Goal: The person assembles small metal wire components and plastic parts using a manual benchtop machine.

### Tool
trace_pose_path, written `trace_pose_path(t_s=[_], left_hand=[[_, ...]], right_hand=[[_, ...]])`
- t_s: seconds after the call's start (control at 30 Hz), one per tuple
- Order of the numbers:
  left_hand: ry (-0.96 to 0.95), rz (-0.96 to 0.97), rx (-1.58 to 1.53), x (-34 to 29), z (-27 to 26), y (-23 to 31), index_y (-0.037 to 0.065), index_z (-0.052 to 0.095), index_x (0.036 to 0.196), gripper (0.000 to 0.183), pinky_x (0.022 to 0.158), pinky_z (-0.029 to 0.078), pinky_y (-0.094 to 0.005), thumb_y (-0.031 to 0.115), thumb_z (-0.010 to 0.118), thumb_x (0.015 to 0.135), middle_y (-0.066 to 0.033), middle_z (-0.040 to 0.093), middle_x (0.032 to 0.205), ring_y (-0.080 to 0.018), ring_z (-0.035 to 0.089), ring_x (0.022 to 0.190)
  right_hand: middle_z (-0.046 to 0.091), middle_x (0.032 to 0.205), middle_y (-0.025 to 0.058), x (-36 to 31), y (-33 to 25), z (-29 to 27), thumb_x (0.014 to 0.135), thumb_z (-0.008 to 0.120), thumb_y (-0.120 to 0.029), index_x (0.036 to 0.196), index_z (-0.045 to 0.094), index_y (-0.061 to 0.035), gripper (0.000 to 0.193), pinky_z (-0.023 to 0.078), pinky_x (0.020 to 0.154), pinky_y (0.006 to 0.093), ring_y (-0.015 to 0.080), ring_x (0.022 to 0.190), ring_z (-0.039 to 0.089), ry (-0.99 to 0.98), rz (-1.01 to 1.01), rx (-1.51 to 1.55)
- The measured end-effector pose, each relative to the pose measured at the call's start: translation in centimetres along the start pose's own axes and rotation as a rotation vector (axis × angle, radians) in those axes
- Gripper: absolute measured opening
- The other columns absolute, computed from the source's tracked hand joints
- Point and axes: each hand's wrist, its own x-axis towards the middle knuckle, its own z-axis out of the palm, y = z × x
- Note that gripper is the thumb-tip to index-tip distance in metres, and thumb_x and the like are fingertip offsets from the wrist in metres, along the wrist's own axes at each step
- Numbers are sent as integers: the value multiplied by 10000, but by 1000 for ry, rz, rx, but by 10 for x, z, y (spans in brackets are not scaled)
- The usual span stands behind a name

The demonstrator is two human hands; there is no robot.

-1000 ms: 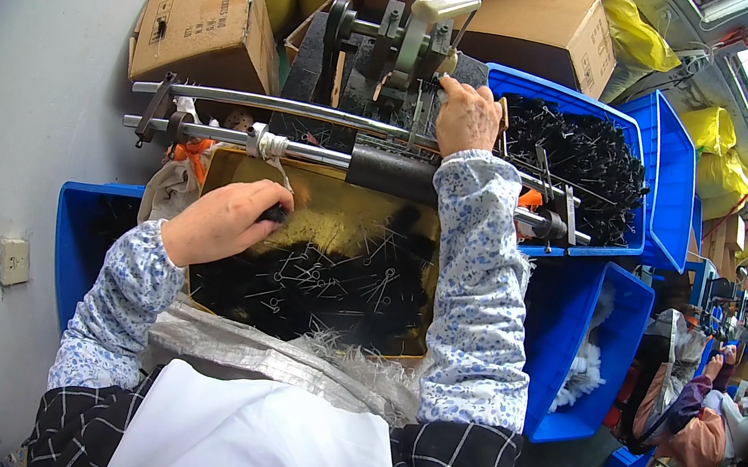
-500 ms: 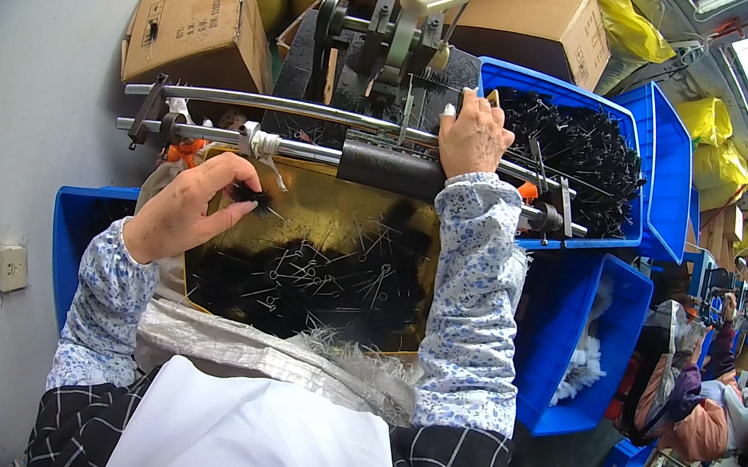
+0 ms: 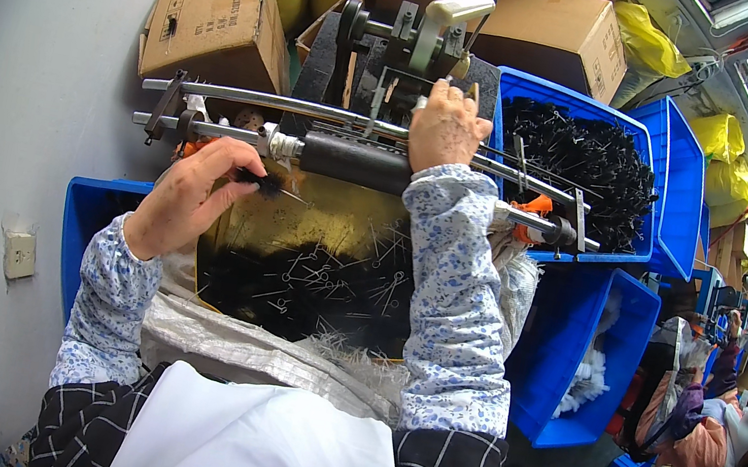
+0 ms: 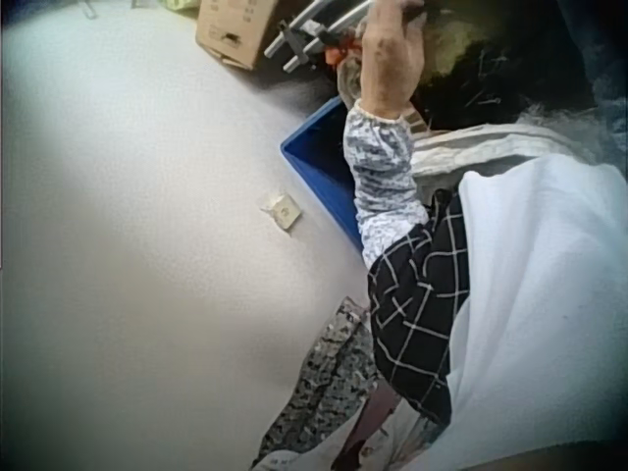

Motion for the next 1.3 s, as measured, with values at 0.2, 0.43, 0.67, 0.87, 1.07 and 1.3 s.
trace_pose_path(t_s=[0.2,0.43,0.67,0.87,1.07,1.3], left_hand=[[100,-71,-146,2,1,0,-5,511,941,179,793,448,-311,-58,562,779,-116,544,916,-269,556,886],[3,-40,-535,20,27,3,9,498,1019,160,858,475,-261,-14,507,861,-52,487,1008,-134,546,965],[67,30,-582,41,67,22,-5,507,1000,191,814,494,-263,-31,554,817,-71,516,967,-158,572,907],[290,-42,-764,58,101,27,-19,510,962,176,743,492,-283,-52,553,794,-104,533,939,-182,587,867],[-210,351,-89,31,145,49,70,527,1038,384,941,375,-407,59,611,664,-126,537,1038,-291,491,1038],[-607,547,400,3,196,42,140,621,948,230,1073,95,-552,214,597,731,-69,468,1220,-219,293,1270]], right_hand=[[624,933,82,3,58,10,764,601,-242,1003,595,-92,282,427,716,423,256,882,596,102,-35,-62],[598,1060,110,48,108,-9,848,488,-199,1048,621,-137,248,438,854,396,286,980,568,-261,-119,46],[625,935,138,4,118,-84,881,470,-178,1035,592,-99,211,492,759,376,268,871,615,266,-4,-158],[607,975,170,-89,11,-96,791,593,-134,1056,563,-24,288,481,758,370,325,870,598,-96,-331,547],[629,880,89,-27,49,-37,815,532,-134,994,610,-86,201,475,720,366,263,850,604,139,-50,55],[641,888,66,12,36,-1,819,521,-171,985,633,-118,207,467,759,372,247,853,604,78,-92,-59]])
